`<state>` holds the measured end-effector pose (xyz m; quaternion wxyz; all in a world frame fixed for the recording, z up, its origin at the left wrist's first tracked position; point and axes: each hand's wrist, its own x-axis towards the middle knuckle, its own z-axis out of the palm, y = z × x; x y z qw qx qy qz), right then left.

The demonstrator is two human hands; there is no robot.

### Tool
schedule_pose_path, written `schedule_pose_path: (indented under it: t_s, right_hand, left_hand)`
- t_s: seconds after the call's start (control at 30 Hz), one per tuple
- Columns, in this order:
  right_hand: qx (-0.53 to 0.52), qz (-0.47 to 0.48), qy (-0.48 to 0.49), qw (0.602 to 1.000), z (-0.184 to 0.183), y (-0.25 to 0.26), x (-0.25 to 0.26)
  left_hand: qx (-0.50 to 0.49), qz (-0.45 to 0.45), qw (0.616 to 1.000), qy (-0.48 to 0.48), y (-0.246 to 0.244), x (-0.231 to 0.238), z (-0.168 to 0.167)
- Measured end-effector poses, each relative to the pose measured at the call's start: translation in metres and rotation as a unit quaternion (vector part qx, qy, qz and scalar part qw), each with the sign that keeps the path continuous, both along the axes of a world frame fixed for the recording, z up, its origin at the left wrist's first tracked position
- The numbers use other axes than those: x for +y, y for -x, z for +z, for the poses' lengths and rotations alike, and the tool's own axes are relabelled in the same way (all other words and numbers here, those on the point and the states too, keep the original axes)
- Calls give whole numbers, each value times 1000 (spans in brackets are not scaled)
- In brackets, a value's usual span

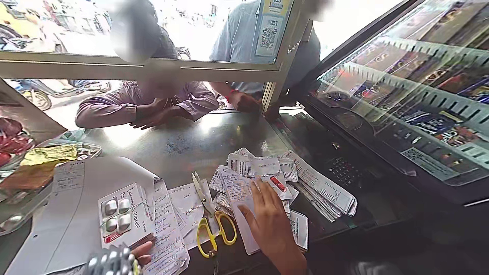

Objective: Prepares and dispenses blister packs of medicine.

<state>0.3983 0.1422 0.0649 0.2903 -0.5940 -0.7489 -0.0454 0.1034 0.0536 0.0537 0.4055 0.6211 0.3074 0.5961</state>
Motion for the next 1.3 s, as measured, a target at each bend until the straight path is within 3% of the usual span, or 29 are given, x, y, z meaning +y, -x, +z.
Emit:
schedule_pose_path:
  t_s: [0.1, 0.27, 0.4, 0.5, 0.57, 0.67, 0.77, 0.93, 1.07, 1.3]
  right_hand:
    - [-8, -9, 80, 997, -18, -26, 1]
    - [-8, -1, 86, 996, -26, -30, -1]
    - [8, 16, 7, 1000, -22, -23, -4]
    - [37, 143, -92, 985, -12, 5, -17]
    - [51, 241, -80, 966, -14, 30, -25]
    - [59, 287, -71, 954, -18, 53, -22]
    - [103, 227, -103, 963, 3, 41, -20]
    - [40, -32, -48, 998, 25, -53, 10]
    - [-4, -20, 57, 998, 12, -97, 34]
    - [-87, 53, 7, 995, -1, -109, 77]
  left_hand:
    - [17, -29, 999, 17, -20, 6, -9]
    - [105, -31, 994, 8, -47, 18, -4]
    - [132, 27, 991, 10, -56, 17, 2]
    - [121, 49, 991, 18, -48, 14, -1]
    - [145, 63, 987, 14, -37, 12, -3]
    - [234, 90, 968, -17, -23, 10, 1]
    - [331, 122, 934, -52, -16, 11, 11]
    - [388, 147, 908, -53, -14, 6, 13]
    - [378, 120, 917, -46, -16, 8, 10]
    - [338, 80, 934, -80, -25, 20, 8]
